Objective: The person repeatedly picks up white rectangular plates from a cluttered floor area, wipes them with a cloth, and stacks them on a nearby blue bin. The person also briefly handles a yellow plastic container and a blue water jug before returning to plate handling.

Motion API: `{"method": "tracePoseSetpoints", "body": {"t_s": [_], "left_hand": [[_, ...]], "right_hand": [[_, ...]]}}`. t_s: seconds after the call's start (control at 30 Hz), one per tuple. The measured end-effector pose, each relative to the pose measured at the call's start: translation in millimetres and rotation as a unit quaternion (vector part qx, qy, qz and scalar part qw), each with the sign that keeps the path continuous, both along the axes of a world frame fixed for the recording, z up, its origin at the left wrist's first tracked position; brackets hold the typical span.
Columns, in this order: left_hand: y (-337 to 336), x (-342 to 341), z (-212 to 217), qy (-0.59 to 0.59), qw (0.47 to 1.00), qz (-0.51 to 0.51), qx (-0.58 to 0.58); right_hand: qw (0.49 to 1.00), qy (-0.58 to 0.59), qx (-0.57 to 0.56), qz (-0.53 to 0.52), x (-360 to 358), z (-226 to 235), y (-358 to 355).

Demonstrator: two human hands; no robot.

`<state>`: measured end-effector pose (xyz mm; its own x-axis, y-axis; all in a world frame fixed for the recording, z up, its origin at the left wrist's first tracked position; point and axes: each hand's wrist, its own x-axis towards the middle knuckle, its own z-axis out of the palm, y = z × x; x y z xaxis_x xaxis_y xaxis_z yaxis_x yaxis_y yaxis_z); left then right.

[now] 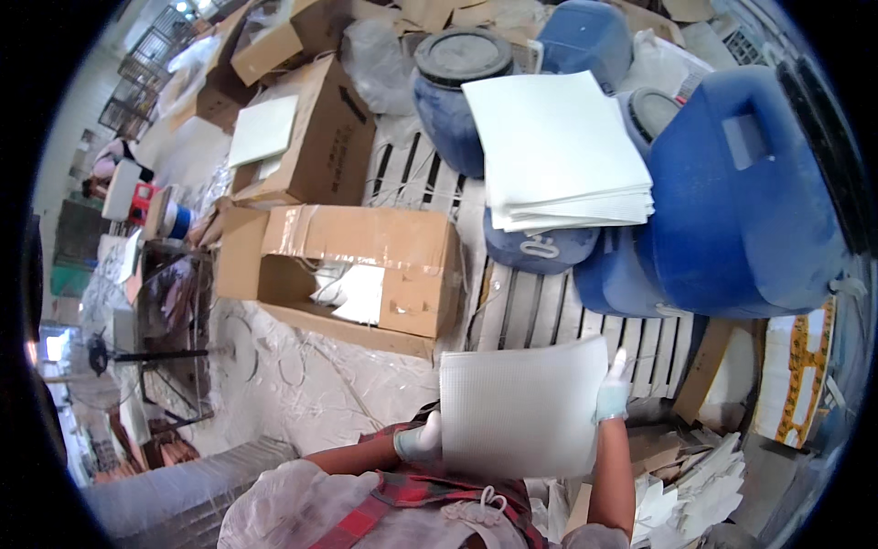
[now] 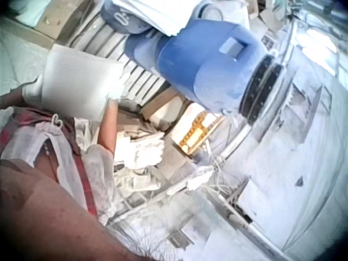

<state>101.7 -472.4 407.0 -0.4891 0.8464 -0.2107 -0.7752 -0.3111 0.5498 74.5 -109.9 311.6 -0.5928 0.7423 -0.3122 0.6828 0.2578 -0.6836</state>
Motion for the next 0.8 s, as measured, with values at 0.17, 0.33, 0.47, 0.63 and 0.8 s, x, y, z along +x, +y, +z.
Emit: {"method": "tracePoseSetpoints", "body": {"t_s": [0.17, 0.33, 0.47, 0.63, 0.8], "left_hand": [[-17, -45, 24, 0.177, 0.969, 0.036, -0.167], [-13, -137, 62, 0.349, 0.845, 0.131, -0.384], [-2, -248, 85, 0.441, 0.786, 0.257, -0.348], [36, -370, 81, 0.333, 0.886, 0.270, -0.176], [24, -456, 22, 0.205, 0.877, 0.193, -0.389]], "right_hand": [[0.991, 0.035, -0.107, 0.079, -104, 113, -44], [0.930, 0.176, -0.309, 0.098, -214, 170, -21], [0.927, 0.266, -0.115, 0.240, -281, 275, -17], [0.699, 0.372, 0.495, 0.358, -241, 307, -29], [0.830, 0.198, 0.235, 0.465, -78, 145, -76]]}}
